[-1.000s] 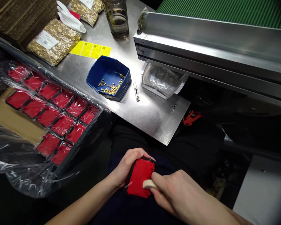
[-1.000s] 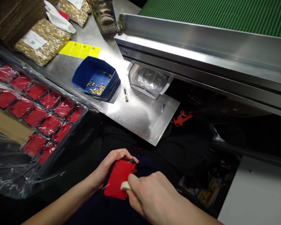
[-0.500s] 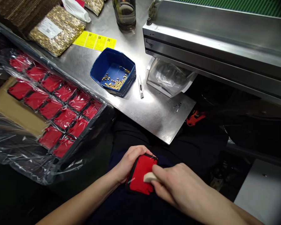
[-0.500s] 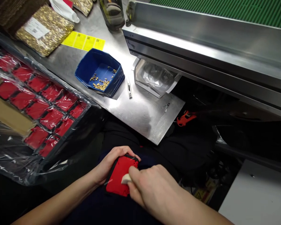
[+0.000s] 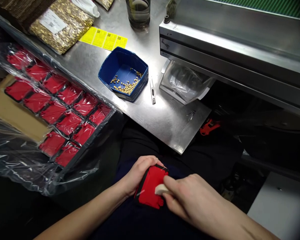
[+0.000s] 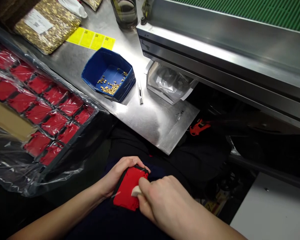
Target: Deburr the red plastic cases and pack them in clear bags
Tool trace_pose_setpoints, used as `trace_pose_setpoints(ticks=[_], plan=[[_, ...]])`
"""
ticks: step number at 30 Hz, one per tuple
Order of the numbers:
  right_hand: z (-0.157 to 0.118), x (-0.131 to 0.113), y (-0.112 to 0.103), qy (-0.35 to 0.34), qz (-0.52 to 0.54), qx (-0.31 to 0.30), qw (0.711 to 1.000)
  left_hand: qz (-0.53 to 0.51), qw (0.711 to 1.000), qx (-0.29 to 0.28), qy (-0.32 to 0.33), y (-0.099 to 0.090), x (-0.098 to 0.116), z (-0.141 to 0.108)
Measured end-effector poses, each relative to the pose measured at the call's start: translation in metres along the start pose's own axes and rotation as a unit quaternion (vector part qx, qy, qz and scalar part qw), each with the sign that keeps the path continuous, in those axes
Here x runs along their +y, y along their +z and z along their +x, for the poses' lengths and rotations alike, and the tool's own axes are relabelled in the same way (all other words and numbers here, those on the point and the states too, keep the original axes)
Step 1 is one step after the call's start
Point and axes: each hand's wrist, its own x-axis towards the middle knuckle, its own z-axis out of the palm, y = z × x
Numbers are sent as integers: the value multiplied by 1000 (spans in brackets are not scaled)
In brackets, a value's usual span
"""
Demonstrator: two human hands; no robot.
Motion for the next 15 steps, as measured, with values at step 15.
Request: trace_pose_setpoints(ticks=[15], plan=[[-12, 20, -3, 19, 136, 129, 982, -211, 973, -19, -85, -12, -6, 0]])
